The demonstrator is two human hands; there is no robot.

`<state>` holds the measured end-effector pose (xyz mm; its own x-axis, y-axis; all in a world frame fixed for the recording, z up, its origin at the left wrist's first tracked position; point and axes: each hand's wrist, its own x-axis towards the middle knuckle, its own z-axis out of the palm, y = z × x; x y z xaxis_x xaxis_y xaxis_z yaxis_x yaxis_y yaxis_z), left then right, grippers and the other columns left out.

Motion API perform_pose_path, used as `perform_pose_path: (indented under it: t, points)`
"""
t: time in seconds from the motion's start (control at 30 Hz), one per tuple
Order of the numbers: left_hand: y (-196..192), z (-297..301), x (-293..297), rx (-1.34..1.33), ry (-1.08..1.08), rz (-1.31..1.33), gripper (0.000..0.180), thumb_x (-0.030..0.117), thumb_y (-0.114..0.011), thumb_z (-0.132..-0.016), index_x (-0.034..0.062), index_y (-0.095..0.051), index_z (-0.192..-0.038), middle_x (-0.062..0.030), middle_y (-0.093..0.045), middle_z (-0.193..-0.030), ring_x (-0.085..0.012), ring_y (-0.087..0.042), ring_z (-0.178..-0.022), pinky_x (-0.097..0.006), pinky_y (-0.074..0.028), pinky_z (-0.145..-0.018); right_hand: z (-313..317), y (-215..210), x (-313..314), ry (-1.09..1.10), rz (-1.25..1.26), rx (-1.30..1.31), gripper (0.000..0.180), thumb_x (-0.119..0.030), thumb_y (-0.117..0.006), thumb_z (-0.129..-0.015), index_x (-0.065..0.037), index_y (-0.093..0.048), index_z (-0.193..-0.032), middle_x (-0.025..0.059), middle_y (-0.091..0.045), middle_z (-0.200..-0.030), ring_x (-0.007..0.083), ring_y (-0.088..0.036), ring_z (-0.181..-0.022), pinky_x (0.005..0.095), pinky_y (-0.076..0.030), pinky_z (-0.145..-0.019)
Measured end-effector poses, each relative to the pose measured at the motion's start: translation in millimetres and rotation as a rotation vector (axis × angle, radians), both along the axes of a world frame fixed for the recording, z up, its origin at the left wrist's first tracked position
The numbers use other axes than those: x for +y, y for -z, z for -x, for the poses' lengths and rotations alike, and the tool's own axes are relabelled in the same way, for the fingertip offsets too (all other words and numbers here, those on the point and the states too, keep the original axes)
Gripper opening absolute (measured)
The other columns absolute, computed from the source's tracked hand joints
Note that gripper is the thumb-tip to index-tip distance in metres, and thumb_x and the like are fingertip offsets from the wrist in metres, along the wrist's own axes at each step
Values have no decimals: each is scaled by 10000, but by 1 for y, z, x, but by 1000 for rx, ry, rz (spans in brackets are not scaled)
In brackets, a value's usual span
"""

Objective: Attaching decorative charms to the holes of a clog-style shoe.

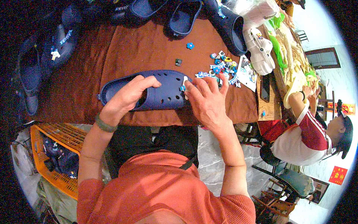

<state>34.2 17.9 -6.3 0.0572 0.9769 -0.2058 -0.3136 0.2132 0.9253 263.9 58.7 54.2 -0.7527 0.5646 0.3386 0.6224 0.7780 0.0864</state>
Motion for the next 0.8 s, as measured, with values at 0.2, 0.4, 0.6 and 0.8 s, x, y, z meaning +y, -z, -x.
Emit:
perform_pose_path:
  t: [0.2,0.4,0.6,0.8]
  points:
    - [-20,3,2,-38,137,174,194,206,-642,-847,25,-676,-786,-38,-591,-788,-109,-559,-787,-283,-447,-736,9,-5,3,-86,-23,-186,311,-128,-582,-742,-42,-639,-1035,45,-595,-1029,207,-526,-1091,585,-177,-1099]
    - [-11,-6,-1,109,-64,69,208,212,-636,-841,11,-674,-801,-40,-609,-776,-108,-552,-743,-289,-450,-694,9,11,1,-61,-105,-160,275,-130,-602,-752,-48,-645,-1010,62,-588,-1029,229,-520,-1091,595,-233,-1078]
    - [-2,5,4,83,67,50,246,233,-652,-831,-11,-678,-819,-69,-610,-852,-141,-564,-846,-287,-439,-755,-6,11,12,-29,333,270,260,-115,-690,-784,-104,-688,-1045,78,-590,-1019,270,-522,-1047,443,-346,-1030]
    - [-10,-1,3,103,-11,66,221,216,-671,-819,-4,-663,-827,-69,-600,-876,-138,-564,-870,-282,-437,-767,-19,14,9,62,615,528,245,-95,-724,-819,-46,-691,-1057,120,-614,-1118,257,-584,-1063,348,-457,-925]
